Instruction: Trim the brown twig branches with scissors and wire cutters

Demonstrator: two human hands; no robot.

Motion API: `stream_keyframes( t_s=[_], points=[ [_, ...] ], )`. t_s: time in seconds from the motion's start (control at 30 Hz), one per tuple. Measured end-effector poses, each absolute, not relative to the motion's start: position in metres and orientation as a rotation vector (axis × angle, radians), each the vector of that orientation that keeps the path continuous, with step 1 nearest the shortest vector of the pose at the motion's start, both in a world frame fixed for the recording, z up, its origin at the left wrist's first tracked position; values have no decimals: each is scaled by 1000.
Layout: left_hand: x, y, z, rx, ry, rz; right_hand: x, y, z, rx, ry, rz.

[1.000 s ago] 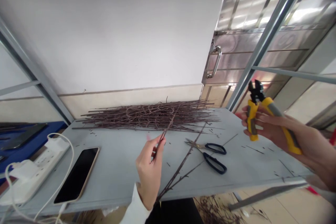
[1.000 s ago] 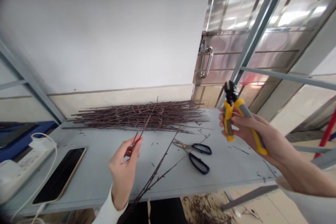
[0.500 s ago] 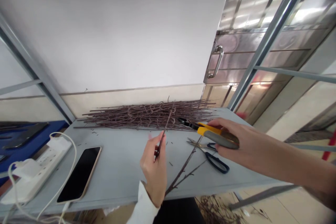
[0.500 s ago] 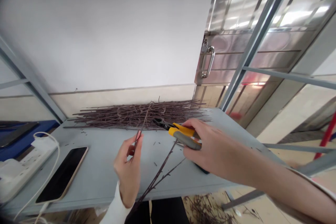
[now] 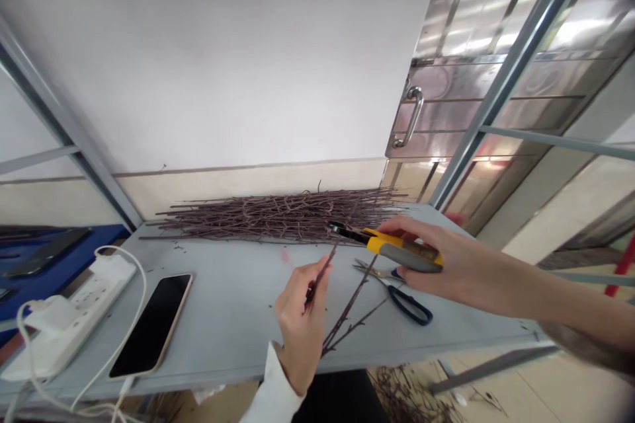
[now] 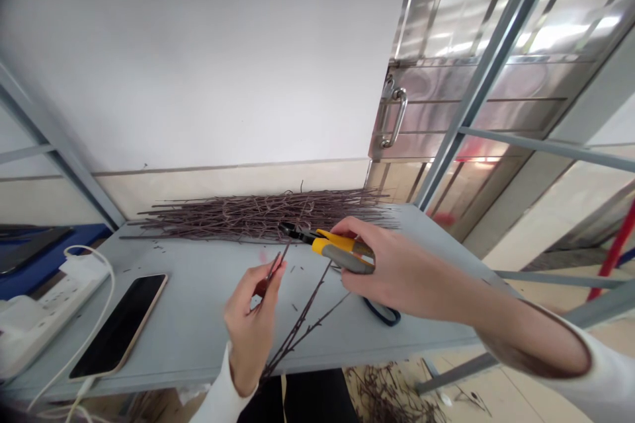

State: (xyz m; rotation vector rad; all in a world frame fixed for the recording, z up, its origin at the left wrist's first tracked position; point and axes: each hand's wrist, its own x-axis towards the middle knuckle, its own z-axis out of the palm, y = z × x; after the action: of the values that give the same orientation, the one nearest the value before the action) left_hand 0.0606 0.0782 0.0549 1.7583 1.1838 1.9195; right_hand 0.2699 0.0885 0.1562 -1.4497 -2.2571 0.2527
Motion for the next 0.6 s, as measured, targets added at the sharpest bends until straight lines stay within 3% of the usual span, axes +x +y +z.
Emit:
stream_keyframes(
  t_s=[0.2, 0.47, 0.6],
  points=[
    [56, 80, 58, 1662, 1243, 1741, 263, 96, 160, -1460, -2336, 315],
    [55, 79, 63, 1469, 1295, 1650, 250, 98, 141, -1282, -2253, -66],
    [59, 78, 67, 1400, 1318, 1589, 245, 104, 119, -1226, -2158, -450]
  ],
)
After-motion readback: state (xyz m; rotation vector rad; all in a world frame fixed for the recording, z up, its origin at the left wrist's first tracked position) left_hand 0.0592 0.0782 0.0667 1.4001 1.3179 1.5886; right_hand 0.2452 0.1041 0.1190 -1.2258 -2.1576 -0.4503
